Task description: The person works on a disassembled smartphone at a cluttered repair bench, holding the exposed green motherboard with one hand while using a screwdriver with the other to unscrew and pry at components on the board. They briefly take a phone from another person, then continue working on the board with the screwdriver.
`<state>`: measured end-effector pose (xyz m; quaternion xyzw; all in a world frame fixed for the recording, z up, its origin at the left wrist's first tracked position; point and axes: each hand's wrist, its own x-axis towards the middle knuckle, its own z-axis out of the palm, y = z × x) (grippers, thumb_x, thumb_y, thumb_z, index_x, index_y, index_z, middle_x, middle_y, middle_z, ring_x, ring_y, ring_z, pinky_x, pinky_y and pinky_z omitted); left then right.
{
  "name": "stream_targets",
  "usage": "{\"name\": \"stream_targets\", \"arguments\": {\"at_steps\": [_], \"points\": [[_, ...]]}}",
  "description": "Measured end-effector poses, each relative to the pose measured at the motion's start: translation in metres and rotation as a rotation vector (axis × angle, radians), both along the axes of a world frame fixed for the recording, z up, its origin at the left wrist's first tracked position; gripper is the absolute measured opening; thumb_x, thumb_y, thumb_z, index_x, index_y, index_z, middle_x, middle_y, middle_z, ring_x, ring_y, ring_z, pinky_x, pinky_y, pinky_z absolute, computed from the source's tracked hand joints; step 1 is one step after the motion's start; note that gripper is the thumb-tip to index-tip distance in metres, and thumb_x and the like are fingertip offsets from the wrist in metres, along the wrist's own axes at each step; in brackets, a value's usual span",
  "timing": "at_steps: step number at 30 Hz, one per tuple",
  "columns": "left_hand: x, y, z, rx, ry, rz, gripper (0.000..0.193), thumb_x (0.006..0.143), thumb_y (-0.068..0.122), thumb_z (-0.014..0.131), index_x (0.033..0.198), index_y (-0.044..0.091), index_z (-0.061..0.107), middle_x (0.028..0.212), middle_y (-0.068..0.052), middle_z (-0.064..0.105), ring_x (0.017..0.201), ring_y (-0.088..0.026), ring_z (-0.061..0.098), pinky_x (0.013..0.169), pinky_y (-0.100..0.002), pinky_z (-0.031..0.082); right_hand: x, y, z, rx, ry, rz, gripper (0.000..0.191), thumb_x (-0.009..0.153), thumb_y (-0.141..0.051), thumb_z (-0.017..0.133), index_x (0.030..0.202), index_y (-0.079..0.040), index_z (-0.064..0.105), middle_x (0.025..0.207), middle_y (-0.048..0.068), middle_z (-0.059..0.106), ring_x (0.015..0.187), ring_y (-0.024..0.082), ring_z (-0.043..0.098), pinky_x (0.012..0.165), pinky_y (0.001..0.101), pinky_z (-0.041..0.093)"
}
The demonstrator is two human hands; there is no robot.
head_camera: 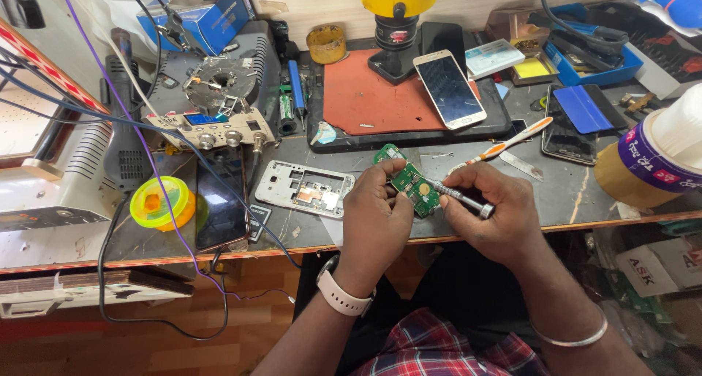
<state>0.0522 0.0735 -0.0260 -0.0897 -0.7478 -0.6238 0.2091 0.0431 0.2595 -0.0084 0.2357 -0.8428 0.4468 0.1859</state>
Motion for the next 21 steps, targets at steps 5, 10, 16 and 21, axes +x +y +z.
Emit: {"name": "stream_targets", "arguments": {"at_steps": [5, 10, 16, 21], "points": [[0.0002, 0.0001, 0.0009, -0.011, -0.012, 0.011, 0.037, 0.084, -0.005, 0.062, 0.121, -0.005, 0.064, 0.106, -0.016, 0.071, 0.079, -0.017, 0.075, 0.070, -0.029, 0.061, -0.0001, 0.0008, -0.0008, 0.004, 0.016, 0.009, 0.019, 0.079, -0.009, 0.077, 0.096, -0.002, 0.071, 0.081, 0.003, 0.073, 0.068, 0.006, 0.066, 0.062, 0.0230, 0.052], [-0.0004, 0.0002, 0.0007, -0.032, -0.014, 0.023, 0.037, 0.083, -0.005, 0.062, 0.121, -0.005, 0.064, 0.105, -0.016, 0.071, 0.077, -0.017, 0.074, 0.069, -0.029, 0.060, -0.0003, 0.0017, -0.0018, -0.001, -0.019, 0.040, 0.020, 0.079, -0.010, 0.078, 0.096, -0.002, 0.071, 0.079, 0.003, 0.073, 0.066, 0.006, 0.064, 0.060, 0.0234, 0.051], [-0.0007, 0.0004, -0.0010, -0.020, -0.002, 0.022, 0.037, 0.083, -0.006, 0.062, 0.120, -0.005, 0.064, 0.105, -0.016, 0.070, 0.078, -0.016, 0.074, 0.070, -0.029, 0.061, -0.0005, 0.0013, -0.0021, 0.004, 0.018, 0.018, 0.020, 0.079, -0.009, 0.077, 0.097, -0.002, 0.071, 0.081, 0.003, 0.074, 0.070, 0.006, 0.068, 0.064, 0.0231, 0.054], [-0.0009, 0.0008, -0.0020, 0.009, -0.007, 0.003, 0.036, 0.084, -0.006, 0.061, 0.120, -0.005, 0.064, 0.107, -0.015, 0.070, 0.079, -0.016, 0.075, 0.070, -0.028, 0.061, -0.0001, 0.0011, -0.0026, -0.009, 0.020, 0.005, 0.020, 0.080, -0.010, 0.077, 0.097, -0.002, 0.071, 0.085, 0.004, 0.074, 0.072, 0.007, 0.068, 0.066, 0.0238, 0.054]]}}
